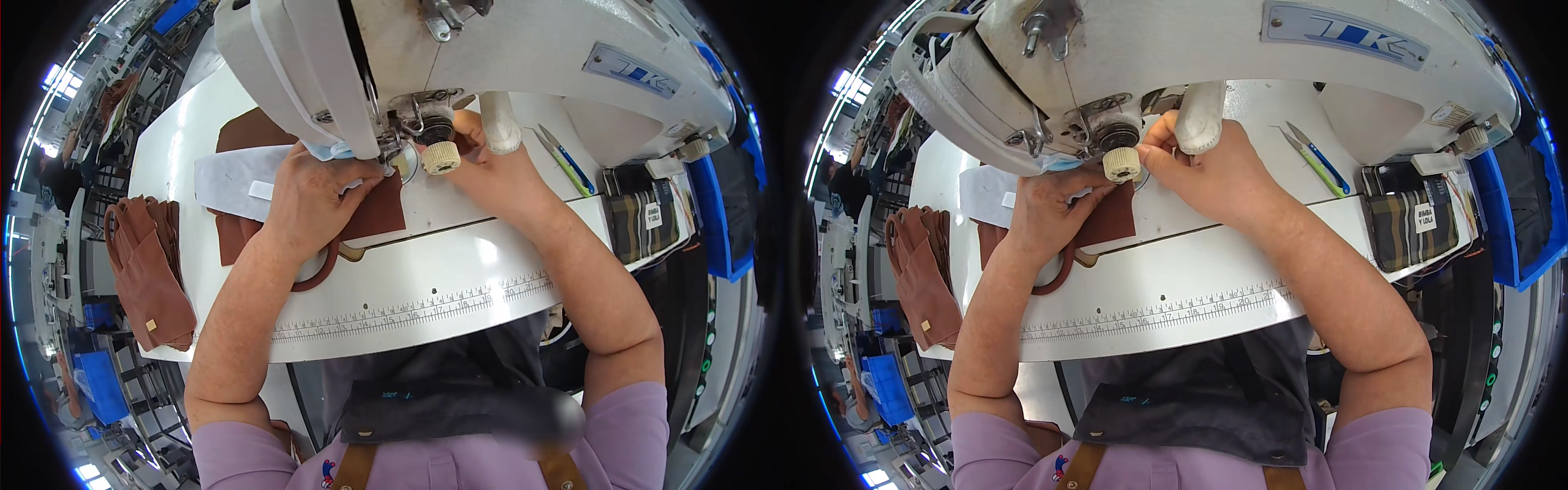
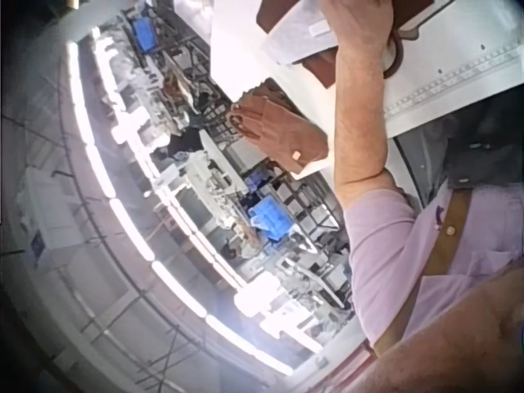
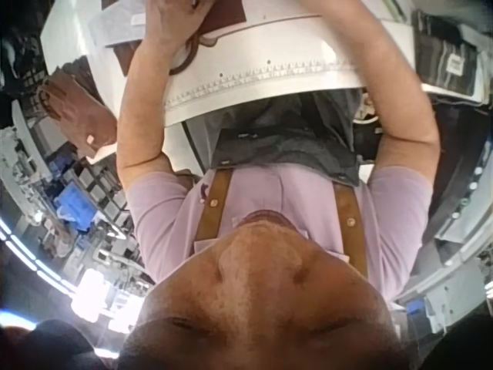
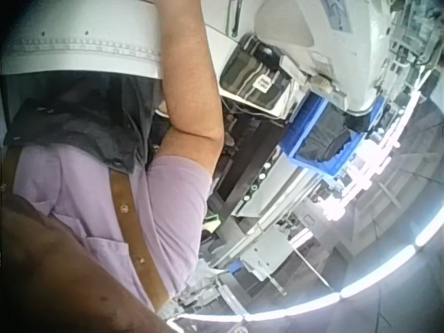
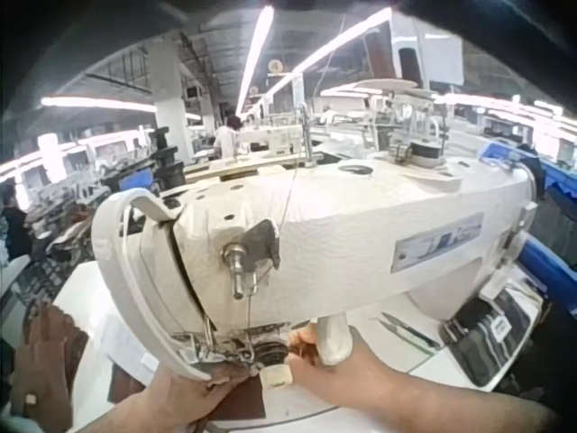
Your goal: The person aligns a white lining piece with a brown leather tote bag and sews them together using an industrial sewing machine. They guide the material under the needle, stitch along the edges, and trim excess threads. The process is repeated for multiple bags, with the finished items being stacked on the table.
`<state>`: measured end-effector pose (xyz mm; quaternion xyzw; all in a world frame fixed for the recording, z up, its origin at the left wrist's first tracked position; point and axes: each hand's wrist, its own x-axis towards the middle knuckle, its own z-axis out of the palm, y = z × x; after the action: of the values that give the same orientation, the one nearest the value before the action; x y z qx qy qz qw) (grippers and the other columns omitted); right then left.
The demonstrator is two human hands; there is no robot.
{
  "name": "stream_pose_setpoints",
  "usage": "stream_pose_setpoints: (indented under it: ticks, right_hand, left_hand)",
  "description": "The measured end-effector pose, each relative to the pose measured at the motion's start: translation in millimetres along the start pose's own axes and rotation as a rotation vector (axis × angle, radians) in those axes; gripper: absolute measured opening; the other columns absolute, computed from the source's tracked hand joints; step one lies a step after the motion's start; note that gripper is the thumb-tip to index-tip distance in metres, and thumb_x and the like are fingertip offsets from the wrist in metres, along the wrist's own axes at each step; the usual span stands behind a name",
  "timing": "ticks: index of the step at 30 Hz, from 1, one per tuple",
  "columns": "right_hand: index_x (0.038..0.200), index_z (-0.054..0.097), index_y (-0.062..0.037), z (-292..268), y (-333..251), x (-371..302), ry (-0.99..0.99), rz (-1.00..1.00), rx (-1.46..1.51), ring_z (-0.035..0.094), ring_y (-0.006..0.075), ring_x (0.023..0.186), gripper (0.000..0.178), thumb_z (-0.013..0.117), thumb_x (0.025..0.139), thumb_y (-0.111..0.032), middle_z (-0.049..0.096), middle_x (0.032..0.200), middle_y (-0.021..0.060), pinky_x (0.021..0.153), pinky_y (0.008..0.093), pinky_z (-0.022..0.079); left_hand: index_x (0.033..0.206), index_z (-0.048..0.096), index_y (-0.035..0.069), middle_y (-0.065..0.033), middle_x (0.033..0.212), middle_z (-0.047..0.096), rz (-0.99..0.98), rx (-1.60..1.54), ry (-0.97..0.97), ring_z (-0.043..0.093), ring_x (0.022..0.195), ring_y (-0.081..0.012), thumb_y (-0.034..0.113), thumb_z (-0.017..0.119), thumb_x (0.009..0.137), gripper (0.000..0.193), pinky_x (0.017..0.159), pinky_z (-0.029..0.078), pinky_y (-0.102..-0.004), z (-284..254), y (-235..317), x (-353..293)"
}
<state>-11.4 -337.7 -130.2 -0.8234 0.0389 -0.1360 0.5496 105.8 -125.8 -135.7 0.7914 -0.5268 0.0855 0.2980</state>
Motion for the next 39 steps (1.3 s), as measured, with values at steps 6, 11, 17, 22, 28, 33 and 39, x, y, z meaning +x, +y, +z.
stream_pose_setpoints:
  ticks: [6, 11, 17, 22, 28, 33, 39]
  right_hand:
    - [0.106, 0.066, -0.0016, 6.6, -3.1, -2.7, 0.135, -0.024, 0.293, 0.059, 0.0113, 0.082, 0.026, 0.062, 0.100, -0.026, 0.067, 0.086, 0.0032, 0.078, 0.0272, 0.048]
    - [0.106, 0.064, -0.0003, 6.2, -3.5, -2.3, 0.139, -0.091, 0.165, 0.057, 0.0117, 0.081, 0.037, 0.051, 0.107, -0.035, 0.067, 0.085, 0.0044, 0.078, 0.0277, 0.047]
    - [0.099, 0.066, -0.0017, 8.5, 1.3, 4.2, 0.152, -0.090, 0.210, 0.055, 0.0118, 0.076, 0.047, 0.047, 0.108, -0.044, 0.064, 0.081, 0.0036, 0.073, 0.0287, 0.047]
    - [0.091, 0.068, -0.0020, 5.7, 5.8, 7.8, 0.135, -0.039, 0.185, 0.057, 0.0131, 0.072, 0.055, 0.049, 0.105, -0.052, 0.063, 0.074, 0.0041, 0.070, 0.0301, 0.047]
    - [0.079, 0.069, -0.0050, 3.0, -0.6, 6.1, 0.140, -0.016, 0.027, 0.059, 0.0165, 0.066, 0.073, 0.044, 0.098, -0.071, 0.060, 0.065, 0.0050, 0.064, 0.0328, 0.048]
    - [0.077, 0.069, -0.0059, 3.3, 5.7, 6.9, 0.111, -0.072, 0.023, 0.062, 0.0188, 0.065, 0.078, 0.041, 0.096, -0.076, 0.062, 0.065, 0.0061, 0.063, 0.0334, 0.049]
    - [0.079, 0.071, -0.0063, 2.3, 14.3, 10.9, 0.078, -0.056, -0.012, 0.064, 0.0197, 0.066, 0.077, 0.041, 0.097, -0.074, 0.064, 0.066, 0.0064, 0.064, 0.0345, 0.050]
  left_hand:
    - [0.089, 0.081, 0.013, -0.0053, 0.093, 0.075, -0.008, 0.048, -0.005, 0.067, 0.088, -0.0281, 0.011, 0.080, 0.077, 0.012, 0.086, 0.052, -0.0403, 0.5, -0.7, 1.0]
    - [0.090, 0.081, 0.013, -0.0058, 0.093, 0.075, -0.034, 0.036, -0.025, 0.067, 0.089, -0.0281, 0.011, 0.079, 0.079, 0.012, 0.088, 0.051, -0.0400, -0.2, -0.1, 0.2]
    - [0.088, 0.080, 0.013, -0.0032, 0.090, 0.076, -0.004, 0.028, -0.007, 0.068, 0.086, -0.0253, 0.011, 0.079, 0.079, 0.009, 0.088, 0.050, -0.0392, -0.2, 0.2, 0.3]
    - [0.089, 0.078, 0.002, -0.0111, 0.089, 0.077, 0.074, -0.035, -0.023, 0.075, 0.083, -0.0239, 0.002, 0.078, 0.080, 0.008, 0.076, 0.059, -0.0327, -4.7, 9.7, -0.1]
    - [0.088, 0.077, 0.002, -0.0111, 0.090, 0.077, 0.045, -0.047, -0.017, 0.075, 0.088, -0.0249, 0.002, 0.080, 0.078, 0.010, 0.080, 0.059, -0.0340, -3.7, 13.5, -2.5]
    - [0.088, 0.077, 0.002, -0.0113, 0.090, 0.077, 0.023, -0.063, -0.008, 0.075, 0.087, -0.0255, 0.001, 0.079, 0.079, 0.009, 0.078, 0.058, -0.0338, -2.0, 14.5, -2.2]
    - [0.095, 0.075, 0.003, -0.0109, 0.096, 0.074, -0.067, 0.042, 0.067, 0.071, 0.094, -0.0288, 0.003, 0.079, 0.077, 0.018, 0.086, 0.054, -0.0395, -0.6, 21.4, -6.8]
